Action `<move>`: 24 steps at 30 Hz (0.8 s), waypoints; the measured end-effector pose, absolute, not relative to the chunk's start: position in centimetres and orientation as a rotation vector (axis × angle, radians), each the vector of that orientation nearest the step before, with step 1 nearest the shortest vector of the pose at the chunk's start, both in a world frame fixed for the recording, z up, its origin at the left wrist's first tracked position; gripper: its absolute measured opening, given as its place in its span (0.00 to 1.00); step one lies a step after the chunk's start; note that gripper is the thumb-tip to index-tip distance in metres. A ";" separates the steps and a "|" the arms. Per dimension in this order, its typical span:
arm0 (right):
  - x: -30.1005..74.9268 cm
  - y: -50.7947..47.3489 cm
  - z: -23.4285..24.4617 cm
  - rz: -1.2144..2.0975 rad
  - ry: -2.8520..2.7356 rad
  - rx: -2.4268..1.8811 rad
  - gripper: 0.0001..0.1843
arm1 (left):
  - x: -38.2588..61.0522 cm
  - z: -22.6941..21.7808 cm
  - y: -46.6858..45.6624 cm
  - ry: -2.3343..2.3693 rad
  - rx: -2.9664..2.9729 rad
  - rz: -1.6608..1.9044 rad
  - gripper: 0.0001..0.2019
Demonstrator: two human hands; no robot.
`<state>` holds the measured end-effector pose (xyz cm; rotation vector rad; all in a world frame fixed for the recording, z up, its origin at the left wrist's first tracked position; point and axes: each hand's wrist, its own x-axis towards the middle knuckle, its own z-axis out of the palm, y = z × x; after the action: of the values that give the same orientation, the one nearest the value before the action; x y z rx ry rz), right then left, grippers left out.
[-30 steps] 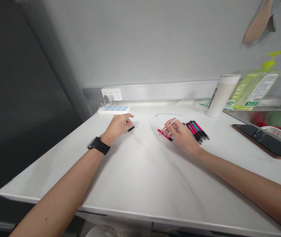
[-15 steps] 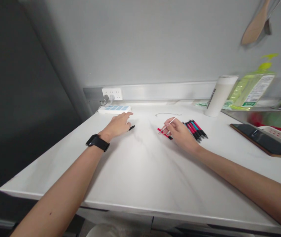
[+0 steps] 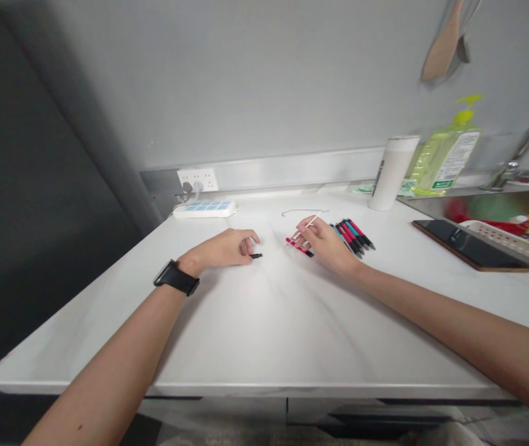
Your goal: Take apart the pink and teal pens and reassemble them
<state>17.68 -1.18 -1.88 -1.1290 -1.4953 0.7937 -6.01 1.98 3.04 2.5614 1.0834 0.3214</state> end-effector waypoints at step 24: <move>17.2 -2.3 -0.7 0.954 -1.326 -1.002 0.16 | -2.2 0.7 0.7 0.962 2.282 0.841 0.10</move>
<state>17.25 -2.31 -0.67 -1.0021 -1.3262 0.9537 -2.24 0.69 0.68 2.2817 0.9621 0.8411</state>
